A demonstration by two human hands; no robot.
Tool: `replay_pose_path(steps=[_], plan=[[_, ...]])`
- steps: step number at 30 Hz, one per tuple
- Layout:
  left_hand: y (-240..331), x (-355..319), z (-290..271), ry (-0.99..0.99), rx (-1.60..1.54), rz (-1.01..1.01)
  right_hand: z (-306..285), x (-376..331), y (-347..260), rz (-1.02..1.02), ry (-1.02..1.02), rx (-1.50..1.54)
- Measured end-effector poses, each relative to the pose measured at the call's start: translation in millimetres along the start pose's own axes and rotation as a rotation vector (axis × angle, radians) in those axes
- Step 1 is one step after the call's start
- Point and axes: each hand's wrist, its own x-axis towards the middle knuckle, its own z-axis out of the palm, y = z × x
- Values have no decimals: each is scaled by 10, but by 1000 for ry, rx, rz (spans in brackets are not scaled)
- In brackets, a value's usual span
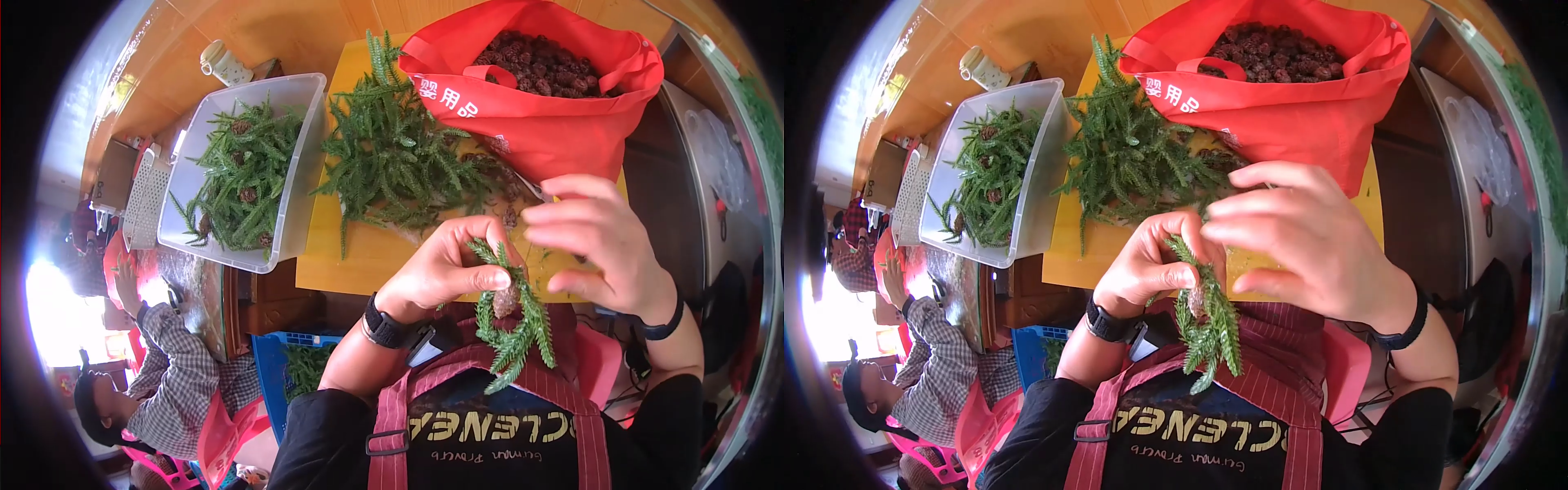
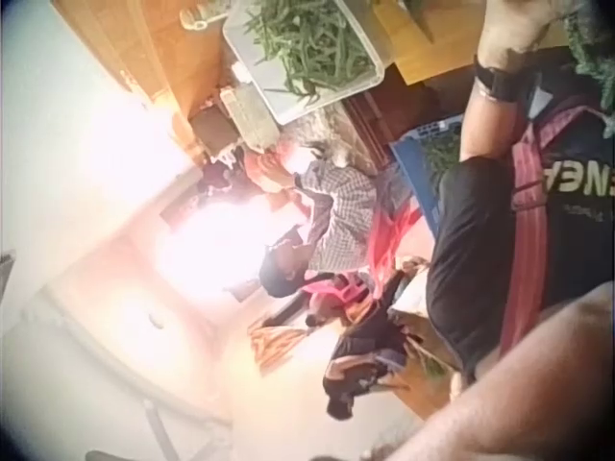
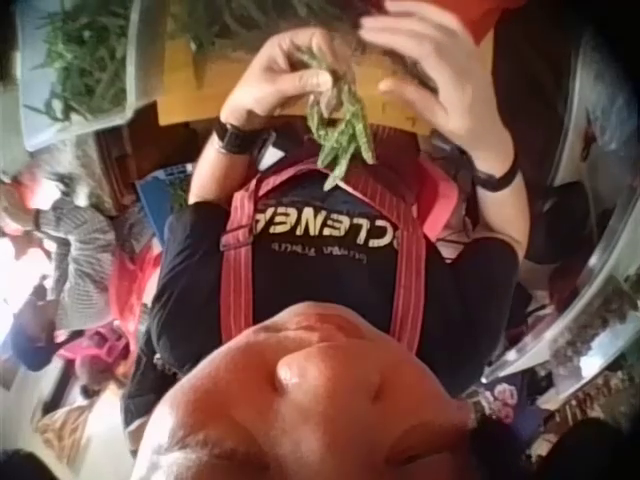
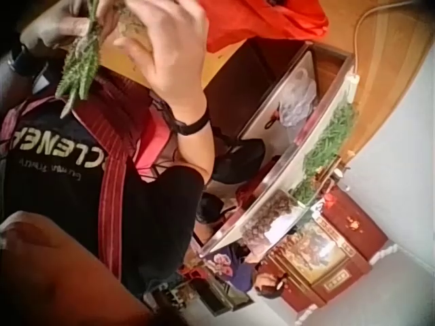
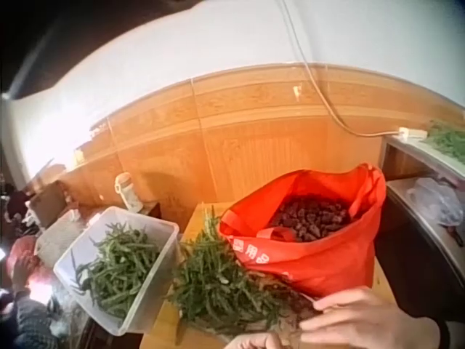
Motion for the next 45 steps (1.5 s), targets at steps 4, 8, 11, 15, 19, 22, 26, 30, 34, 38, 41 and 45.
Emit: replay_pose_path(steps=[4, 8, 11, 15, 19, 22, 26, 30, 34, 38, 41, 45], plan=[[39, 49, 65, -39, -11, -54, -59, 106, 17, -131, -75, -30], [40, 64, 124, 107, 502, 139, -83, 102, -3, -17, -155, -65], [86, 89, 201, 197, 1066, 384, -45, 50, -4, 209, -208, -80], [92, 38, 180, 208, 670, 166, -81, 34, -1, 177, -48, 104], [86, 11, 123, 47, 405, 115, -161, 131, -18, -202, -66, -213], [114, 22, 174, 3, 308, 33, -151, 154, -33, -285, -55, -232], [113, 47, 220, 65, 609, 122, -211, 141, -66, -150, -220, -185], [104, 66, 239, 121, 1228, 471, -126, 44, -29, 323, -325, -10], [79, 22, 177, 177, 540, 153, -180, 86, -68, 251, -186, 114], [104, 26, 166, 76, 329, 4, -183, 115, -33, -163, -110, -209], [80, 29, 205, 58, 224, -21, -185, 121, -48, -254, -126, -225], [105, 54, 265, 150, 1049, 372, -160, 76, -73, 45, -202, -124]])
